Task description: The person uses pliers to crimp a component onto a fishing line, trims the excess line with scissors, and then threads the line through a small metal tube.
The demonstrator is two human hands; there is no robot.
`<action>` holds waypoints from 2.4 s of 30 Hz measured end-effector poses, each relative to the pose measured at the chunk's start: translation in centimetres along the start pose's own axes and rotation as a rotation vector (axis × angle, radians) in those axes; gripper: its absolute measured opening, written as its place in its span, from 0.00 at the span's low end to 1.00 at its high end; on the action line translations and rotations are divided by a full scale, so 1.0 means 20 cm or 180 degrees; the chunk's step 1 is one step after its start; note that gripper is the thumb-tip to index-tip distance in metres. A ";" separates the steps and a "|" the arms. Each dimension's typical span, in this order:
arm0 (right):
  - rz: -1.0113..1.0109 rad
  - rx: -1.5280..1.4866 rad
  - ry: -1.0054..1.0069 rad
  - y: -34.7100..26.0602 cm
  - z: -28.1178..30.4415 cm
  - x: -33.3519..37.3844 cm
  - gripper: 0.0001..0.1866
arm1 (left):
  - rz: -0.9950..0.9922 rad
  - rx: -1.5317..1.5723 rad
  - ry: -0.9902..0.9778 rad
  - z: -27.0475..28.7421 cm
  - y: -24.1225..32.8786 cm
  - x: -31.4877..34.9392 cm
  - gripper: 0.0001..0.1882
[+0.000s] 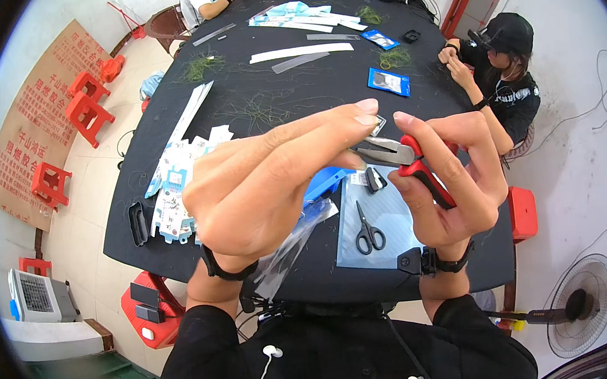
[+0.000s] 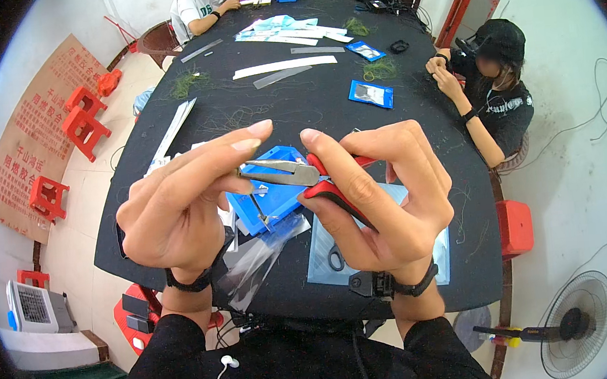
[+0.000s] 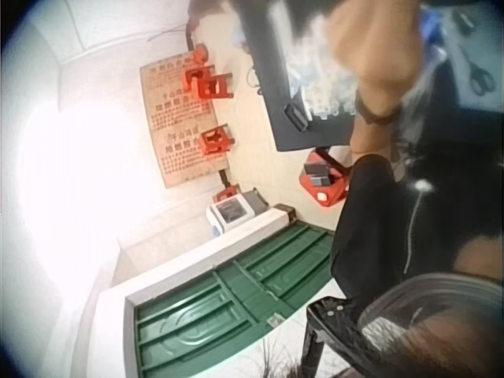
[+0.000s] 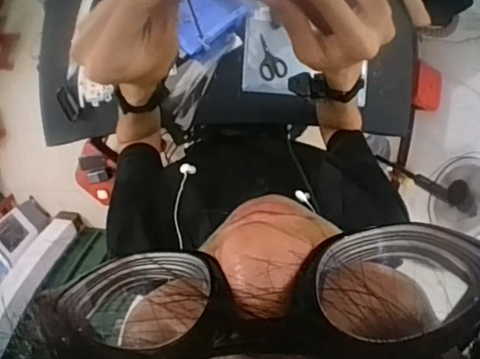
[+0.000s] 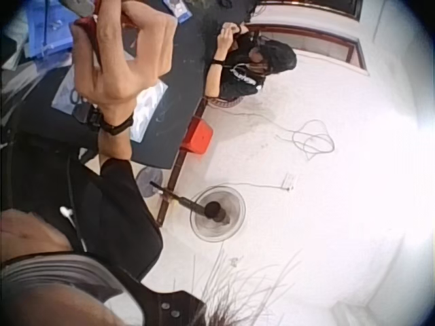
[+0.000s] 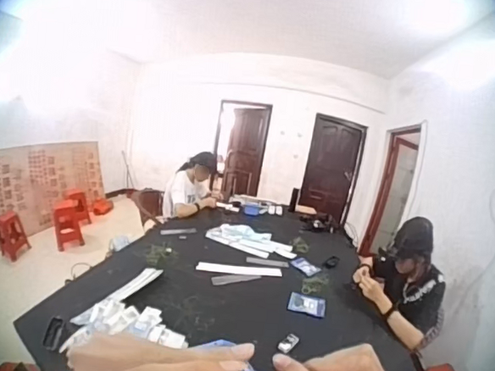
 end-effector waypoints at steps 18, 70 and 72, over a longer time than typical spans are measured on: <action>0.0110 0.0157 -0.0025 0.00 -0.01 0.00 0.29 | -0.0075 -0.0154 -0.0114 -0.03 -0.02 0.01 0.15; -0.3110 -0.4506 -0.0588 -0.03 -0.28 0.20 0.33 | 0.1729 0.2123 0.0313 -0.14 -0.07 0.12 0.14; -0.3120 -0.5122 -0.0603 -0.04 -0.29 0.19 0.31 | 0.1740 0.2183 0.0341 -0.14 -0.06 0.12 0.15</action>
Point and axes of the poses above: each hand's wrist, its own x-axis away from the middle knuckle, its own z-axis out of the back of the hand, y = z × x, the point moved 5 cm from there along -x, towards the middle knuckle, and after that the axes turned 3 degrees about x, right-handed, at the moved point
